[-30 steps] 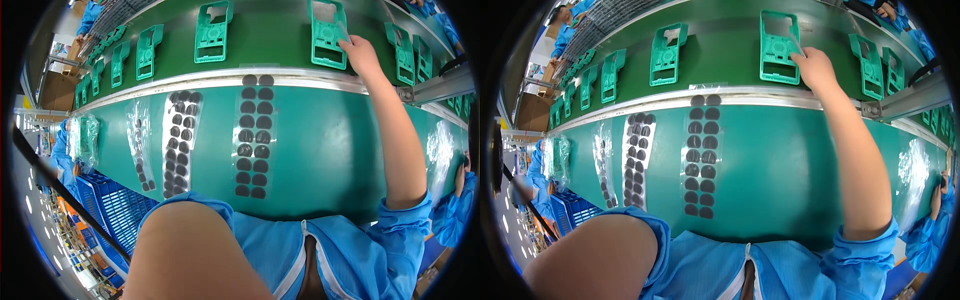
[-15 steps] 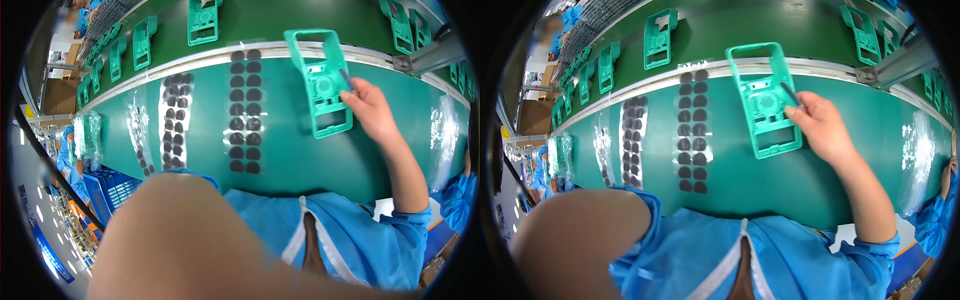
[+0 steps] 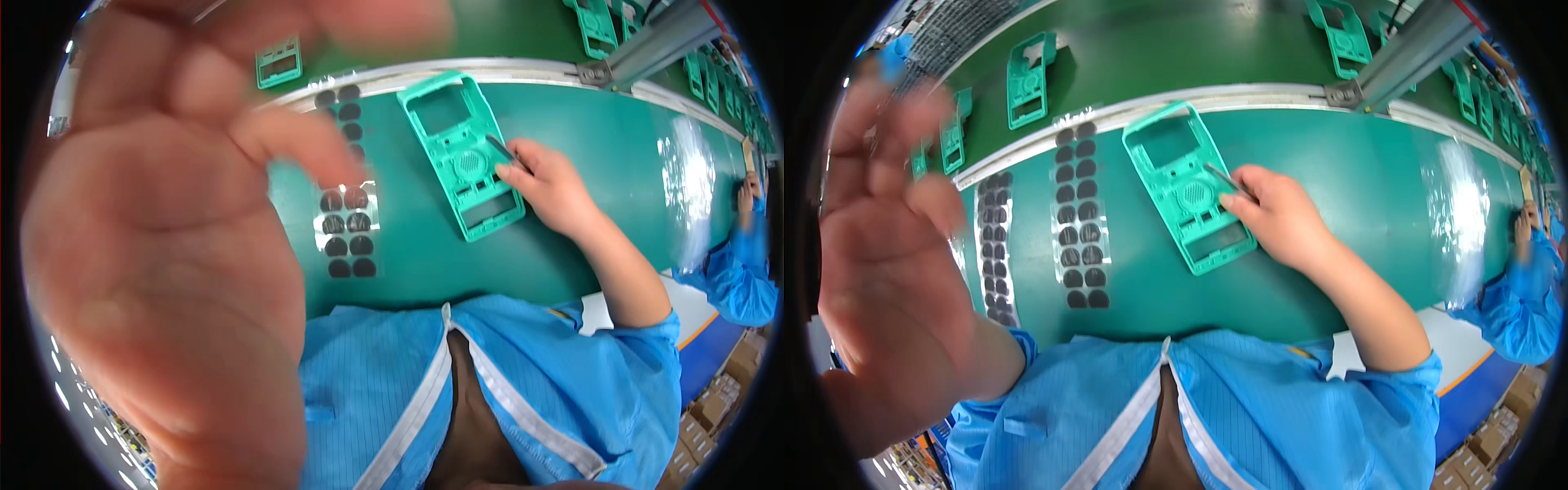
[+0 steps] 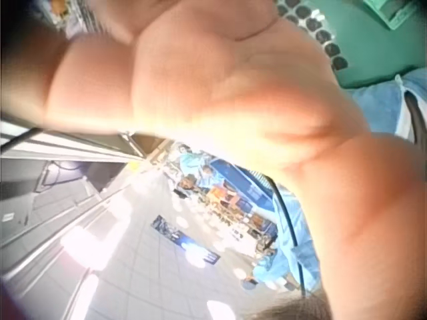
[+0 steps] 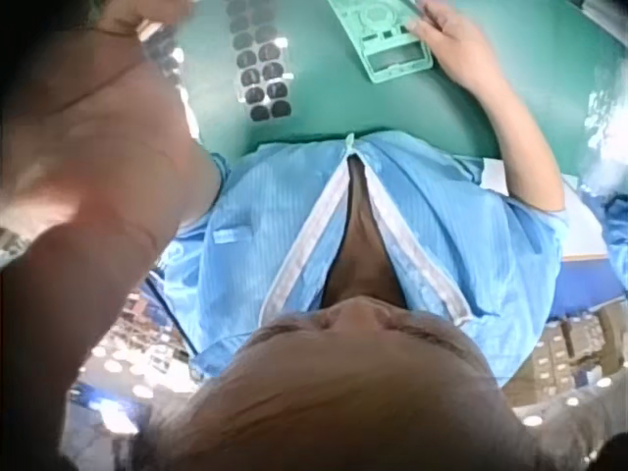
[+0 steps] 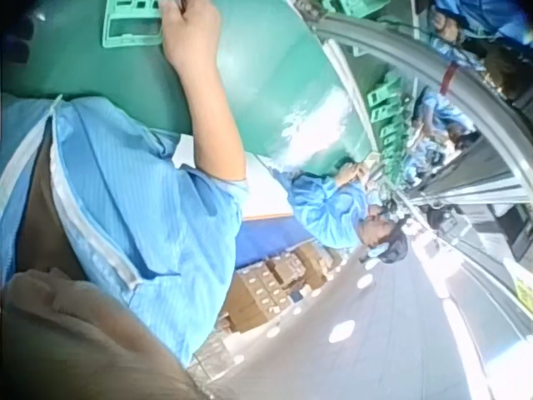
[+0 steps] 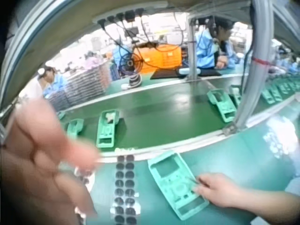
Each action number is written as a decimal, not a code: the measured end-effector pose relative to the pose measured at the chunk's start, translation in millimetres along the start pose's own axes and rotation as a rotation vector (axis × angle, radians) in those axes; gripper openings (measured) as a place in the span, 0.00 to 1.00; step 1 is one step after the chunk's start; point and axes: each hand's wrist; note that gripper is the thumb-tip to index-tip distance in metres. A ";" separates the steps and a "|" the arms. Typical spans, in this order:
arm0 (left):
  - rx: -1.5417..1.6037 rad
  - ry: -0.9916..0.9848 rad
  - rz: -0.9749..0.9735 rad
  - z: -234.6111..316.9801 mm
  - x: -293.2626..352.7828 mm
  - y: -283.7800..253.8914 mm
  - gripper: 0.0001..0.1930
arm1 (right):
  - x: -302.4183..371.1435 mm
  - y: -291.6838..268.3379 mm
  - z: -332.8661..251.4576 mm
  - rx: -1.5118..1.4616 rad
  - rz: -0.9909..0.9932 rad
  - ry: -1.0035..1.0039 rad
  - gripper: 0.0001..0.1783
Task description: The recorder is seen at an assembly line, picking up a green plastic housing and using tweezers to place small black circular components into it.
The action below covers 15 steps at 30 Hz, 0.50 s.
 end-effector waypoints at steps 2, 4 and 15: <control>0.007 -0.018 -0.041 -15.0 -11.5 18.8 0.17 | -2.3 -0.8 9.9 -0.051 0.016 0.009 0.11; -0.001 -0.023 -0.063 -11.4 -0.3 15.9 0.17 | 1.8 -4.8 12.4 -0.027 0.019 -0.004 0.11; 0.196 0.056 -0.103 -78.3 190.1 -353.9 0.20 | 13.6 -15.6 -6.6 0.029 0.057 0.065 0.15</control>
Point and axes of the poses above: each hand's wrist, its own x-axis away from the middle knuckle, its own y-axis out of the palm, z = x × y, and after that the axes turned 4 degrees about x, right-handed
